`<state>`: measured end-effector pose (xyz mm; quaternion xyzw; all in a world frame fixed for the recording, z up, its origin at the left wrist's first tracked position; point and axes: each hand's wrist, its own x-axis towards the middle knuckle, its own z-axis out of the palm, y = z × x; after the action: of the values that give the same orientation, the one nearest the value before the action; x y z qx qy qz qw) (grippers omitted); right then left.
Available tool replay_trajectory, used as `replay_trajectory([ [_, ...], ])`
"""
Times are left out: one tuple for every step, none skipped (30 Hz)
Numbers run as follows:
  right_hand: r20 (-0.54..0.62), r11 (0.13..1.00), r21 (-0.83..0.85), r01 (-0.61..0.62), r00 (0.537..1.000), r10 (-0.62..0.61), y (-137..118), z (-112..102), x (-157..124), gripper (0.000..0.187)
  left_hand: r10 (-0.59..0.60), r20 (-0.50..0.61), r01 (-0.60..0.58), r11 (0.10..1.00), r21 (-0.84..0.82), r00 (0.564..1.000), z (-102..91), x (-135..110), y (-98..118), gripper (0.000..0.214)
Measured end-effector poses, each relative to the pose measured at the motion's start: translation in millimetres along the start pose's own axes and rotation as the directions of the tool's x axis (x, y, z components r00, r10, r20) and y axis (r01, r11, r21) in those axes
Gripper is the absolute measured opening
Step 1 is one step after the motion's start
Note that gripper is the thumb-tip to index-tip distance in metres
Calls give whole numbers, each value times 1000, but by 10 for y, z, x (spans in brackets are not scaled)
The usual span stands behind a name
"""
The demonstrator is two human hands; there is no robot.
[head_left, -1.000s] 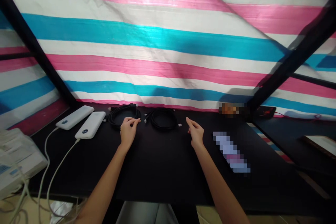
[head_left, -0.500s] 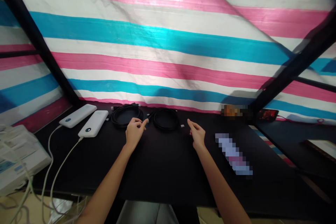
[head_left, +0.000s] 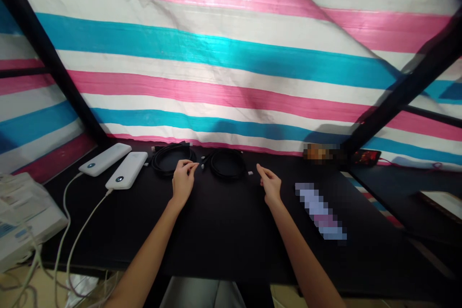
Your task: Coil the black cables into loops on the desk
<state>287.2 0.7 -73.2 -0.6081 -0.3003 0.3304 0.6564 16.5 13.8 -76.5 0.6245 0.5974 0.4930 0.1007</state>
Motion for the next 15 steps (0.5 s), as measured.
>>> replay_trajectory([
  [0,1000,1,1,1000,-1,-5,1,-3,47,-3,1,3,1000,6,1000,1,1,1,23],
  [-2,1000,1,1,1000,-1,-8,3,-4,47,-9,9,9,1000,17,1000,1,0,7,22],
  [-5,1000,-1,0,1000,0,-8,4,-3,48,-15,19,14,999,30,1000,1,-3,19,21],
  [-6,1000,-3,0,1000,-1,-6,4,0,48,-20,28,18,999,43,999,0,-9,35,20],
  [-5,1000,-7,1,1000,-1,-2,4,5,49,-22,38,20,998,54,999,-2,-16,53,19],
  [-4,1000,-10,3,1000,-3,4,4,11,49,-23,45,21,998,64,999,-6,-23,73,18],
  [-4,1000,-13,6,1000,-6,12,3,16,50,-24,51,20,997,74,998,-11,-29,93,17],
  [-2,1000,-15,6,1000,-6,20,1,22,50,-25,55,20,996,84,998,-18,-35,113,16],
  [-2,1000,-17,7,1000,-7,28,0,26,50,-30,58,24,995,96,998,-27,-39,133,16],
  [-1,1000,-19,8,1000,-8,34,-1,30,50,-38,60,31,994,109,997,-38,-42,152,15],
  [1,1000,-21,9,1000,-9,38,-2,31,51,-49,61,41,992,122,997,-50,-43,169,16],
  [3,1000,-23,11,1000,-11,40,-2,32,50,-60,60,52,990,134,996,-63,-43,185,17],
  [4,1000,-25,13,1000,-13,39,-2,30,50,-71,55,63,988,142,996,-73,-42,198,18],
  [4,1000,-24,14,1000,-14,36,-1,28,50,-82,47,74,986,147,996,-82,-41,209,20],
  [3,1000,-22,13,1000,-13,32,-1,25,49,-90,37,84,985,148,995,-86,-39,216,24],
])
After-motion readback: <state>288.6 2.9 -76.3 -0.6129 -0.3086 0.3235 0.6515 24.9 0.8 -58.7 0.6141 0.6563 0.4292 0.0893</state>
